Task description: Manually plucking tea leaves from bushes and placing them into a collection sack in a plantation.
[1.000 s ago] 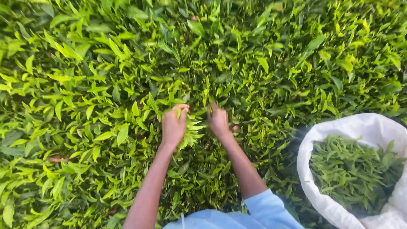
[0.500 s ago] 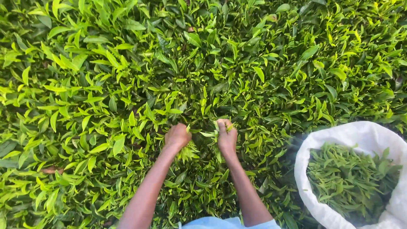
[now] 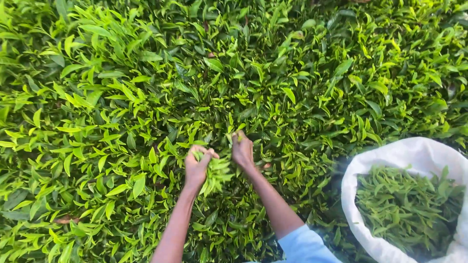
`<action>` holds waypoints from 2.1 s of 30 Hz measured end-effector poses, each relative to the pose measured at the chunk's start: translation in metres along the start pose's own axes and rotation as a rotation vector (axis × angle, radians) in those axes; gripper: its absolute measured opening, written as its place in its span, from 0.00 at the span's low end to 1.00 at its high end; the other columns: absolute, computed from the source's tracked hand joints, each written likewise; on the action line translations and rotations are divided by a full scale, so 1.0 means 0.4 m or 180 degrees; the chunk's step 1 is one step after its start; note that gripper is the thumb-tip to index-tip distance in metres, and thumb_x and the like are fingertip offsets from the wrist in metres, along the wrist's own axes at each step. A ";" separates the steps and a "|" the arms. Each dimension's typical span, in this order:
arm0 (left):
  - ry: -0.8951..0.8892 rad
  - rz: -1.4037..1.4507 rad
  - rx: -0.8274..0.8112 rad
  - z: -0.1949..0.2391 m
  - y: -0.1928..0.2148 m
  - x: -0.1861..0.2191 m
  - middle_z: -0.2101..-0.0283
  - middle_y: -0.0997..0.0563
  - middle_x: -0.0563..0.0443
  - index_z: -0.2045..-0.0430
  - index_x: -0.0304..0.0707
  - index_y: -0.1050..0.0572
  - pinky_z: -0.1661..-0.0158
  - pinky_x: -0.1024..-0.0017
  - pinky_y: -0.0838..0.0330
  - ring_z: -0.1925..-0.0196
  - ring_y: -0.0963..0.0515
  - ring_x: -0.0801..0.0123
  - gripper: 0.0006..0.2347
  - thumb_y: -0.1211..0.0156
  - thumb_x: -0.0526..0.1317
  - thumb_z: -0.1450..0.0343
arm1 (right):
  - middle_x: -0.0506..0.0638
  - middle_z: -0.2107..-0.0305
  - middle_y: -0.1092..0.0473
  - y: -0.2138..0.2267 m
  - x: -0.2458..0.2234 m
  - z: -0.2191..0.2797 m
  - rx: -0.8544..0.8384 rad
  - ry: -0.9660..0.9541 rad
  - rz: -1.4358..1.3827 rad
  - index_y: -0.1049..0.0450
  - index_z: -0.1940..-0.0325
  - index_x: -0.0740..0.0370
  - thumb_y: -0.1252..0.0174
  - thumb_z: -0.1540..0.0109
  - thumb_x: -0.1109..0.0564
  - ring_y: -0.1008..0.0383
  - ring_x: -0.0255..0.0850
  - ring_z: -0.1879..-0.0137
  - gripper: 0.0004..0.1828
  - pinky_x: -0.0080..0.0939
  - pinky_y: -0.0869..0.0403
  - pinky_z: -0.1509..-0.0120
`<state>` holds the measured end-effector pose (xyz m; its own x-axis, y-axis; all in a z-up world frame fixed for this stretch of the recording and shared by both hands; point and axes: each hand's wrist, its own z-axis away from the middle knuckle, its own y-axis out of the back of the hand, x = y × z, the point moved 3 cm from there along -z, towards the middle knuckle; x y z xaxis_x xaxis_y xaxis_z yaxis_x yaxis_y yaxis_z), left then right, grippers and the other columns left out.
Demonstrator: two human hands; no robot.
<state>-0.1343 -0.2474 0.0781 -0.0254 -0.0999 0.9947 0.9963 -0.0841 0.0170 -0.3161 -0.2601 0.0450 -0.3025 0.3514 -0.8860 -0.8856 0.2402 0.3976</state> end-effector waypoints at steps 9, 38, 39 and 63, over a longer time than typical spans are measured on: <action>0.0725 -0.1571 -0.0219 -0.339 -0.184 -0.102 0.49 0.14 0.23 0.59 0.25 0.15 0.37 0.42 0.28 0.40 0.16 0.37 0.38 0.48 0.72 0.23 | 0.55 0.62 0.21 0.063 0.351 0.210 -0.0082 -0.1532 -0.2608 0.20 0.48 0.58 0.39 0.30 0.40 0.19 0.45 0.67 0.20 0.44 0.20 0.70; 0.0455 -0.1034 0.0444 -0.588 -0.158 -0.224 0.51 0.20 0.47 0.56 0.49 0.21 0.41 0.52 0.31 0.46 0.21 0.54 0.19 0.34 0.61 0.29 | 0.48 0.82 0.35 0.272 0.269 0.140 -0.0191 -0.0914 -0.2068 0.32 0.65 0.55 0.54 0.22 0.32 0.33 0.39 0.82 0.29 0.38 0.29 0.80; -0.0111 -0.1409 0.0519 -0.609 -0.157 -0.270 0.62 0.13 0.56 0.71 0.55 0.13 0.47 0.61 0.27 0.56 0.16 0.62 0.09 0.23 0.54 0.31 | 0.52 0.82 0.30 0.276 0.288 0.126 0.0017 -0.0712 -0.1988 0.26 0.62 0.58 0.50 0.21 0.38 0.27 0.42 0.83 0.25 0.40 0.25 0.81; -0.0237 -0.1188 -0.1285 -0.155 -0.328 0.031 0.71 0.17 0.43 0.74 0.37 0.21 0.43 0.54 0.29 0.64 0.20 0.55 0.16 0.44 0.41 0.15 | 0.49 0.73 0.31 0.326 0.538 0.265 0.0801 -0.1392 -0.1772 0.23 0.58 0.56 0.45 0.24 0.34 0.27 0.39 0.70 0.25 0.39 0.22 0.71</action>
<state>-0.2706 -0.2988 0.0817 -0.3502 0.0785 0.9334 0.8100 -0.4751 0.3439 -0.4594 -0.0573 -0.0687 0.3807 0.4323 -0.8174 -0.7435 0.6686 0.0073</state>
